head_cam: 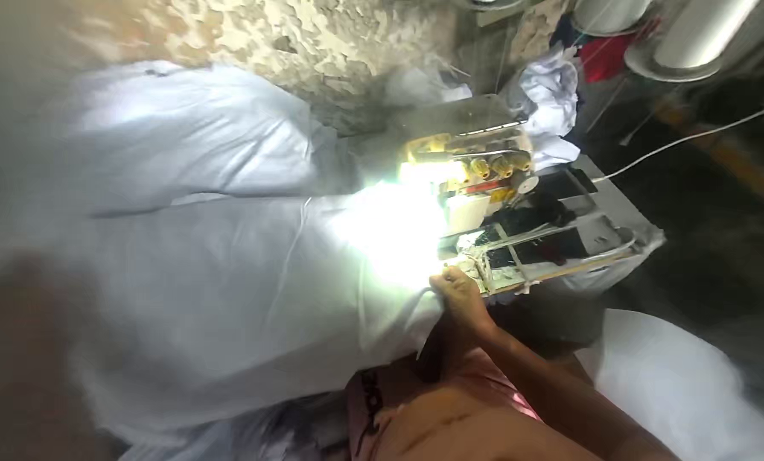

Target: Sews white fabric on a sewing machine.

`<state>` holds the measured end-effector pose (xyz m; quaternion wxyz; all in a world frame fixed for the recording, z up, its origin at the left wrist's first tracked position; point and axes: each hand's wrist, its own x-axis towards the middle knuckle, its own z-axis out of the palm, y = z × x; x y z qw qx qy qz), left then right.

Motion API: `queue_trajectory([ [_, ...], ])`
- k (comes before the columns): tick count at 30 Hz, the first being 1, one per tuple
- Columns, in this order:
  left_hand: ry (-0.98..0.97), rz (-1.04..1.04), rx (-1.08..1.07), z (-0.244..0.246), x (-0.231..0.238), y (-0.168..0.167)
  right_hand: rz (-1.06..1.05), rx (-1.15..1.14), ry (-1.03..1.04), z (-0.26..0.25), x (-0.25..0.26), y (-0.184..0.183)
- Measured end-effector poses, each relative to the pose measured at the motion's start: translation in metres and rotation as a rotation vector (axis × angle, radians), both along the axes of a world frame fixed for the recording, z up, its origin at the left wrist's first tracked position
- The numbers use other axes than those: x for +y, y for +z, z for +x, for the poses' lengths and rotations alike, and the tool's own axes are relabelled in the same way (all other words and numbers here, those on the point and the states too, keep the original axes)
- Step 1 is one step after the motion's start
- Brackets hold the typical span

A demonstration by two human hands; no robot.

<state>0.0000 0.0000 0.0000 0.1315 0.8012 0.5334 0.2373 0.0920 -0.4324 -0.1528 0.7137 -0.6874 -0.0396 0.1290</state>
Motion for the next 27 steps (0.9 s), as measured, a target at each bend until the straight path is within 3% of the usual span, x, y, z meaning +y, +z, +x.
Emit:
queue_trajectory([
  [2, -0.42, -0.03, -0.069, 0.029, -0.05, -0.008, -0.027, 0.037, 0.028, 0.004, -0.003, 0.0],
  [5, -0.939, 0.089, -0.181, 0.069, -0.143, -0.03, -0.035, 0.05, 0.052, 0.01, -0.006, -0.002],
  [9, -1.298, -0.012, -0.244, 0.096, -0.242, -0.065, 0.043, 0.036, 0.104, 0.009, -0.005, -0.005],
  [12, -1.329, 0.034, -0.227, 0.109, -0.276, -0.095, 0.079, 0.037, 0.119, 0.007, -0.006, 0.0],
  [15, -1.285, 0.209, -0.228, 0.118, -0.283, -0.119, 0.112, 0.029, 0.12, 0.005, -0.01, 0.004],
  [20, -1.258, 0.312, -0.214, 0.114, -0.287, -0.118, 0.195, 0.092, 0.168, 0.007, -0.011, 0.013],
  [27, -1.257, 0.283, -0.124, 0.107, -0.289, -0.112, 0.228, 0.1, 0.179, 0.005, -0.013, 0.016],
])
